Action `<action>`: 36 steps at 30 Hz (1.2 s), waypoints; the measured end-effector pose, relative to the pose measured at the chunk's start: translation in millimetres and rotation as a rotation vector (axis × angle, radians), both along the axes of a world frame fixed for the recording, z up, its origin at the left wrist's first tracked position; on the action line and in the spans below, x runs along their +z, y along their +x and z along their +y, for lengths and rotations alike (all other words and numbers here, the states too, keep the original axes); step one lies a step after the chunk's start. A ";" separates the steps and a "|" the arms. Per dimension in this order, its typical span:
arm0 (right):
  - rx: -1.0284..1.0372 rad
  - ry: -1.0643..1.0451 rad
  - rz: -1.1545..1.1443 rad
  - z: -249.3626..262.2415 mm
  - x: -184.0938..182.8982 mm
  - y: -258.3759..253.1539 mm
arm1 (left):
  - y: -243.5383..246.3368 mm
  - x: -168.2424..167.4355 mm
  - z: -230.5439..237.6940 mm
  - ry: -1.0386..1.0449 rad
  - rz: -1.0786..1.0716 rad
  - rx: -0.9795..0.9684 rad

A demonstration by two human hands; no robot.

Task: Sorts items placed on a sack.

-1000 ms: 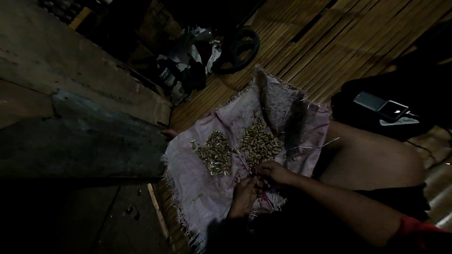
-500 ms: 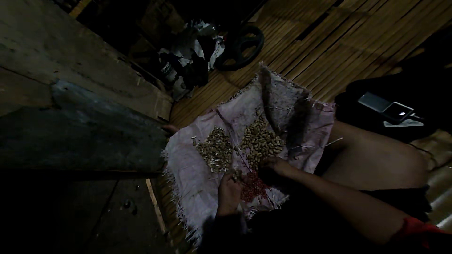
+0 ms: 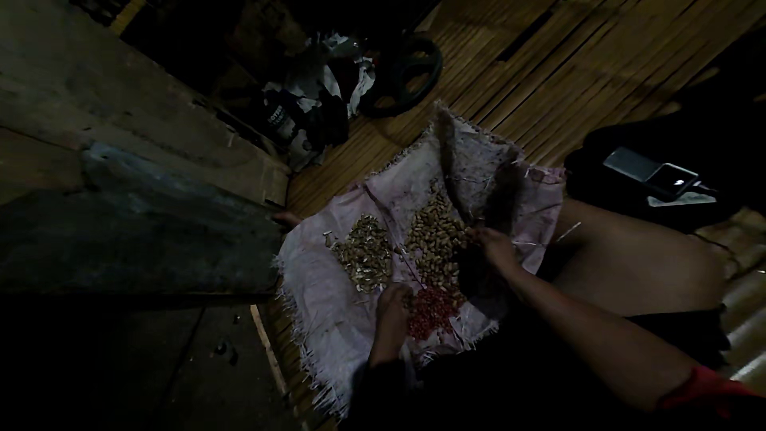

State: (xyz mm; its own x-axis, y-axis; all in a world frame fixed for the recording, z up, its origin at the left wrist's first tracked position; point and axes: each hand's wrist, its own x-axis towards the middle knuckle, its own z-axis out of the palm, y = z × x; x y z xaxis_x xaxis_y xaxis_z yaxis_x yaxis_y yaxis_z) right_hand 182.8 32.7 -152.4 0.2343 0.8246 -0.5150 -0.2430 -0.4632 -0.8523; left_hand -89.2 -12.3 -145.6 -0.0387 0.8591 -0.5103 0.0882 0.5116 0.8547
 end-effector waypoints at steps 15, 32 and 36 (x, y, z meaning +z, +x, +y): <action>-0.133 -0.018 0.302 3.6 0.6 -2.3 | 75.3 -34.4 -4.1 -0.079 1.042 -1.001; 0.123 -0.010 0.176 1.0 -8.4 -8.5 | 71.6 -41.9 -8.6 -0.022 1.002 -1.024; 0.117 -0.035 0.175 1.8 -4.8 -8.1 | 75.1 -41.5 -9.4 -0.049 1.032 -1.063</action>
State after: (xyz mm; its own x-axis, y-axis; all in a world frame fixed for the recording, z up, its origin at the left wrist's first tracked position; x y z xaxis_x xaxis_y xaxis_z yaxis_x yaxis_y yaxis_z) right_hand 174.7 34.5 -157.3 0.0427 0.8220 -0.5680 -0.3287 -0.5253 -0.7849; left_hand -14.1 -21.7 -187.1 0.2275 0.6993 -0.6777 0.9737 -0.1547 0.1672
